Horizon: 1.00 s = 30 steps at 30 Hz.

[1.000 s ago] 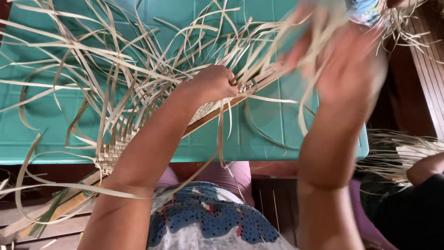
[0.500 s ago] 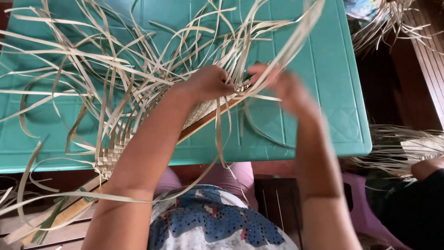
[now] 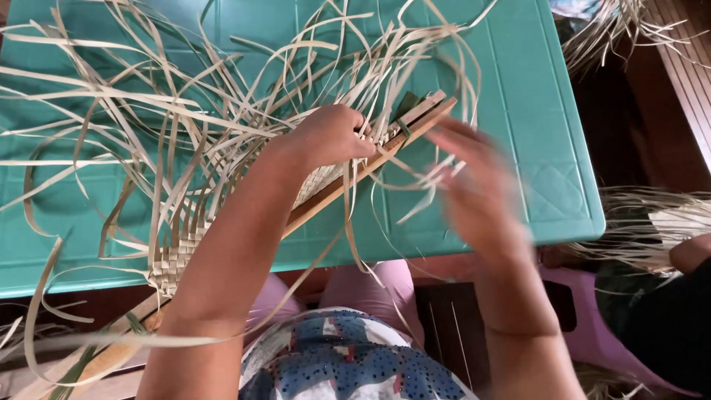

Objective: The person weaves dried palm fronds into a basket using a wooden frame. They interlace the fronds by hand, periodically adjusting the bundle and tightening the weave to form the basket structure.

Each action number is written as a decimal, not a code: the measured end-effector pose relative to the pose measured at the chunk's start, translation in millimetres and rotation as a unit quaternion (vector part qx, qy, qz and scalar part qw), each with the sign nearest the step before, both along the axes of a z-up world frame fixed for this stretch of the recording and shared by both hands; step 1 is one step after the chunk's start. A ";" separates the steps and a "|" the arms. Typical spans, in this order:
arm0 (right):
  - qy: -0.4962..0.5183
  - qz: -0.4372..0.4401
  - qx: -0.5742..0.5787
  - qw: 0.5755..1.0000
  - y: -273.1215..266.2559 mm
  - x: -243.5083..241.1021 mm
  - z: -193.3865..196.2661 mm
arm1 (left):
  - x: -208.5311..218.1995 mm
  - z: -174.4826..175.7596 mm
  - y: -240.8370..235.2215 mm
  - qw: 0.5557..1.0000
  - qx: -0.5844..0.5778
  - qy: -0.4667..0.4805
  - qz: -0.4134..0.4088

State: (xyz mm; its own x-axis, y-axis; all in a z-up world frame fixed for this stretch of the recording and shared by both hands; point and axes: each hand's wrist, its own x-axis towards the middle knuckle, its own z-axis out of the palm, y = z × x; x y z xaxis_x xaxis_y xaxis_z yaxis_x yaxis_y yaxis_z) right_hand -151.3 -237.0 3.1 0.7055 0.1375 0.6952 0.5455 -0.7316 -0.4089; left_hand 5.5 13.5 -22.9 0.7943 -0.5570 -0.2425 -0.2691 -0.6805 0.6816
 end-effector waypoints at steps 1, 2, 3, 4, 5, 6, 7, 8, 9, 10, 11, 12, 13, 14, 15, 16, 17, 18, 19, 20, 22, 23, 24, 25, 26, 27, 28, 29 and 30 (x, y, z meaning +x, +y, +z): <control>0.124 0.045 -0.058 0.990 13.8 -1.4 3.8 | -1.9 3.4 -0.1 1.000 -0.003 0.000 0.005; 0.245 0.089 -0.114 0.959 27.6 -2.9 7.9 | -3.9 7.1 -0.2 1.000 -0.006 -0.001 0.009; 0.242 0.086 -0.115 0.960 36.6 -2.6 14.1 | -4.0 5.4 -0.4 1.000 -0.007 -0.004 0.007; 0.412 0.150 -0.195 0.877 45.9 -2.3 20.4 | -3.9 3.8 -0.4 1.000 -0.003 0.001 0.010; 0.563 0.210 -0.268 0.753 55.5 -2.1 25.8 | -5.2 0.5 0.6 1.000 0.001 0.008 0.016; 0.562 0.209 -0.269 0.753 39.0 4.3 13.6 | -2.4 0.8 0.3 1.000 -0.001 0.007 0.016; 0.521 0.211 -0.083 0.823 22.9 9.1 0.9 | -1.3 -0.1 0.4 1.000 -0.002 0.009 0.013; 0.459 0.203 0.107 0.858 6.5 13.5 -12.0 | -0.4 -1.2 0.1 1.000 -0.003 0.012 0.010; 0.460 0.202 0.108 0.858 6.4 30.2 -23.2 | 1.2 -5.4 -1.9 1.000 -0.003 0.013 0.009; 0.359 0.106 0.082 0.923 6.0 46.7 -33.9 | 2.4 -9.1 -4.2 1.000 -0.004 0.007 0.012; 0.247 0.009 0.051 0.968 4.9 65.3 -42.4 | 6.0 -10.7 -7.2 1.000 -0.007 -0.002 0.015; 0.246 0.007 0.051 0.968 10.2 72.1 -50.5 | 2.2 -6.2 -7.2 1.000 -0.008 -0.002 0.013; 0.217 0.011 0.013 0.976 15.7 80.2 -58.5 | -1.4 -1.8 -6.5 1.000 -0.015 0.004 0.014; 0.188 0.016 -0.024 0.982 21.3 88.3 -66.8 | -5.2 2.3 -5.8 1.000 -0.022 0.011 0.015; 0.187 0.017 -0.025 0.982 24.6 88.5 -66.8 | -3.1 -2.3 -6.2 1.000 -0.022 0.010 0.016; 0.185 0.010 -0.033 0.982 27.9 89.0 -67.1 | -0.8 -7.0 -6.7 1.000 -0.023 0.008 0.018; 0.183 0.002 -0.040 0.982 31.2 89.2 -67.4 | 1.5 -11.6 -7.3 1.000 -0.024 0.006 0.020; 0.183 0.003 -0.041 0.982 32.2 89.0 -67.9 | 3.4 -12.9 -7.8 0.999 -0.024 0.006 0.021; 0.140 -0.004 -0.084 0.987 33.1 88.2 -68.5 | 5.0 -14.4 -8.6 0.999 -0.029 0.013 0.018; 0.097 -0.012 -0.127 0.987 34.0 87.5 -69.2 | 6.6 -16.0 -9.3 0.999 -0.033 0.020 0.015; 0.053 -0.028 -0.183 0.981 36.7 87.5 -69.0 | 9.1 -22.1 -10.6 0.999 -0.038 0.019 0.013; 0.007 -0.044 -0.238 0.970 38.4 88.5 -68.2 | 11.0 -24.3 -10.8 0.999 -0.042 0.015 0.011; 0.007 -0.043 -0.238 0.970 38.2 90.5 -69.3 | 12.2 -27.0 -12.1 0.999 -0.042 0.015 0.012; -0.020 -0.056 -0.280 0.958 38.1 92.5 -70.8 | 13.3 -30.1 -13.1 0.999 -0.041 0.010 0.012; -0.047 -0.069 -0.321 0.943 38.0 94.7 -72.5 | 14.4 -33.3 -14.3 0.999 -0.040 0.005 0.012; -0.047 -0.069 -0.321 0.943 34.0 99.7 -80.3 | 16.4 -36.8 -14.6 0.999 -0.041 0.004 0.012; -0.076 -0.070 -0.349 0.931 29.9 104.8 -88.4 | 18.4 -40.5 -15.1 0.999 -0.035 -0.002 0.010; -0.104 -0.072 -0.376 0.918 25.8 109.3 -97.0 | 20.2 -44.7 -15.6 1.000 -0.029 -0.008 0.006; -0.104 -0.071 -0.376 0.918 26.0 111.2 -97.7 | 23.3 -50.7 -17.4 1.000 -0.029 -0.008 0.006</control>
State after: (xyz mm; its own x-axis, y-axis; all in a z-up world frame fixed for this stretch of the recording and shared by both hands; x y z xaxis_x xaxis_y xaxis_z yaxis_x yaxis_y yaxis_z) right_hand -40.1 -210.9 -94.6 0.6167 0.5496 0.5636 0.4313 -0.8348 0.3422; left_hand 28.8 -4.0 -73.6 0.8048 -0.5597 -0.1976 -0.2718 -0.6434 0.7157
